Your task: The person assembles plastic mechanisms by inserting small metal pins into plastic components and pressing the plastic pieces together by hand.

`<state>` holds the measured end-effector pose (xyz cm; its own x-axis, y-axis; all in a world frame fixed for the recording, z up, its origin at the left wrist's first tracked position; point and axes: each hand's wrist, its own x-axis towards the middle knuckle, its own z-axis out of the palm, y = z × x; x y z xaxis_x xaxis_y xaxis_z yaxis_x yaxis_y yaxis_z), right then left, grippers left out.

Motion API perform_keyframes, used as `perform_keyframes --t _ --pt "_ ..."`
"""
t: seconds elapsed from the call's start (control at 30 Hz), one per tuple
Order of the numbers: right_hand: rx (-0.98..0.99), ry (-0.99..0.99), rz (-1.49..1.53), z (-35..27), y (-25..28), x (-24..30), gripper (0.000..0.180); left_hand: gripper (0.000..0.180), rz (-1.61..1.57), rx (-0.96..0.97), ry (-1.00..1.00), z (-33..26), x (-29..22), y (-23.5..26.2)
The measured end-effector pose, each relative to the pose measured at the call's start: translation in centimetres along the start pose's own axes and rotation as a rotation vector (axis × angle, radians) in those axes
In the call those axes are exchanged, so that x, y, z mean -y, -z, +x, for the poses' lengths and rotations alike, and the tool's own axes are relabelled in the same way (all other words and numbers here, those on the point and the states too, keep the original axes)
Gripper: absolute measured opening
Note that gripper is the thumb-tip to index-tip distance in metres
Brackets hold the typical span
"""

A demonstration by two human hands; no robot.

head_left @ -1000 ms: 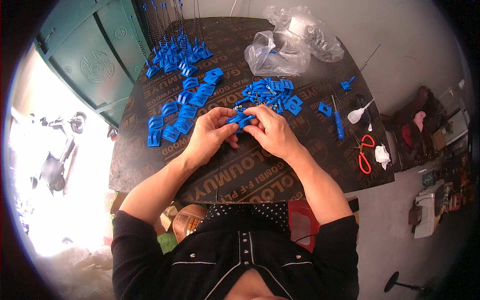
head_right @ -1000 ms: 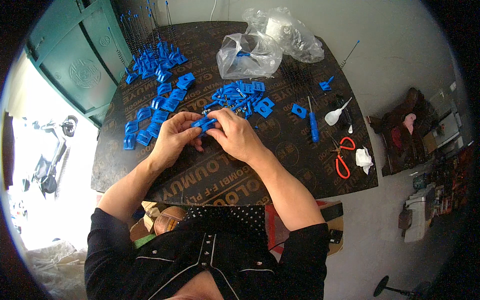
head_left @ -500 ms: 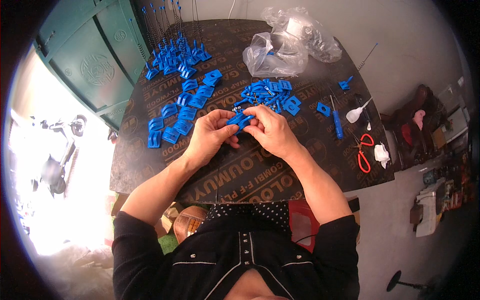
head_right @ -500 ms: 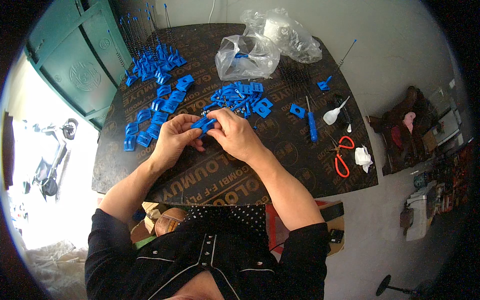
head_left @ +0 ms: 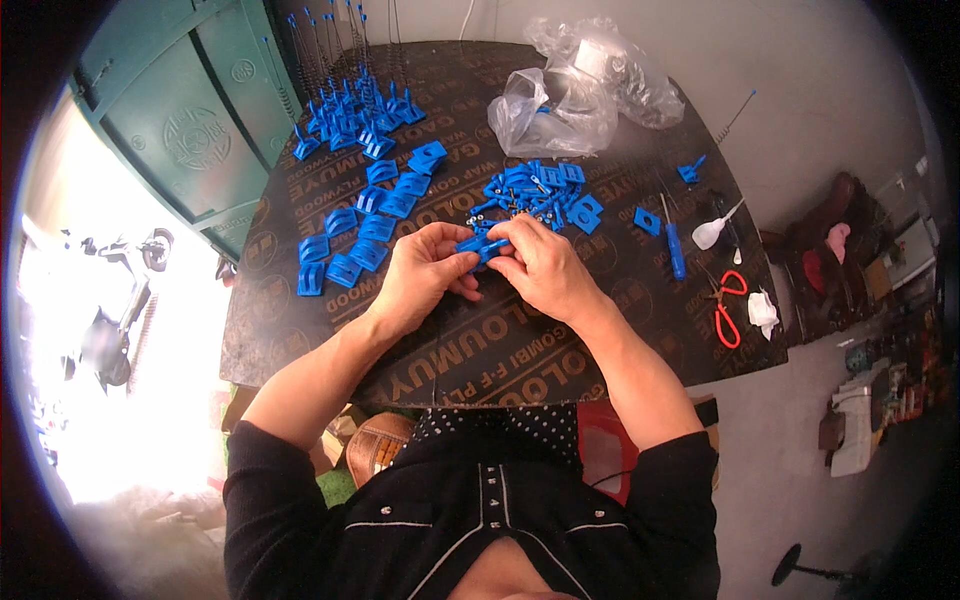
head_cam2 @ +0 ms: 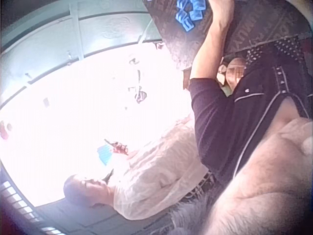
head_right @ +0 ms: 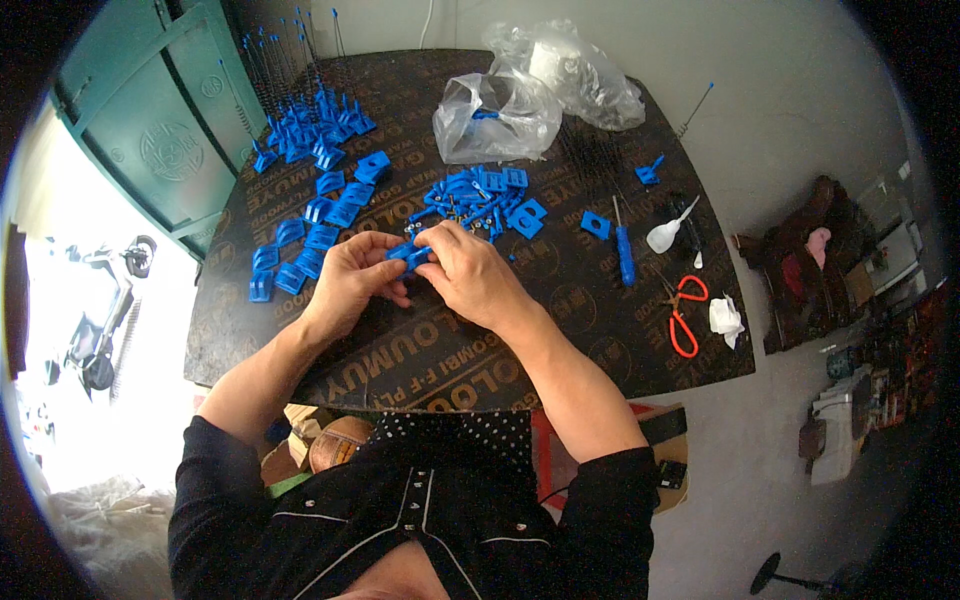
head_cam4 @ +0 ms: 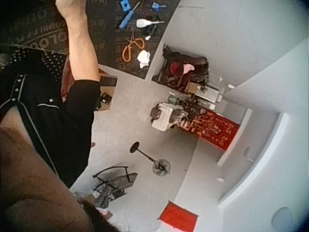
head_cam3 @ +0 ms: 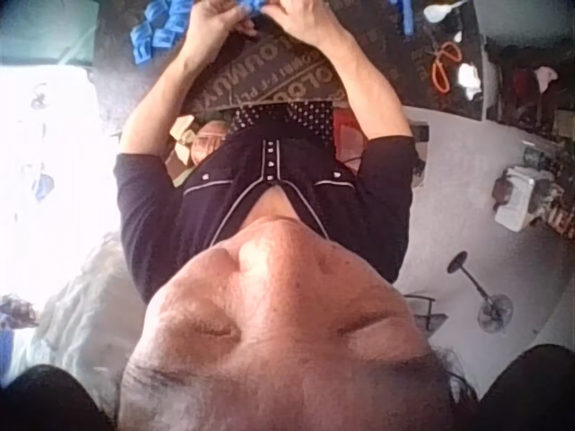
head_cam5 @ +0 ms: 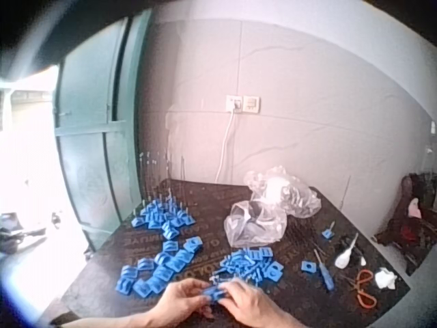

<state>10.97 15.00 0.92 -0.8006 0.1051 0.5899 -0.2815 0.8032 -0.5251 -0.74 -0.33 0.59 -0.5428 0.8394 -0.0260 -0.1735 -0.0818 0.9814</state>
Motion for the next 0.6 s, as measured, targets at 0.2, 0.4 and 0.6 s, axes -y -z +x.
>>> perform_keyframes --t 0.2,0.4,0.6 --pt "0.044 -0.067 0.089 -0.09 0.08 0.33 0.027 0.03 -0.006 0.021 0.031 -0.09 0.11 0.23" --pt "0.032 -0.033 0.065 -0.14 -0.01 0.23 0.029 0.026 -0.018 -0.001 0.045 -0.3 -0.3 -0.06" --pt "0.063 -0.049 0.083 -0.11 0.22 0.26 0.027 0.026 -0.025 0.016 0.044 -0.23 -0.27 0.03"
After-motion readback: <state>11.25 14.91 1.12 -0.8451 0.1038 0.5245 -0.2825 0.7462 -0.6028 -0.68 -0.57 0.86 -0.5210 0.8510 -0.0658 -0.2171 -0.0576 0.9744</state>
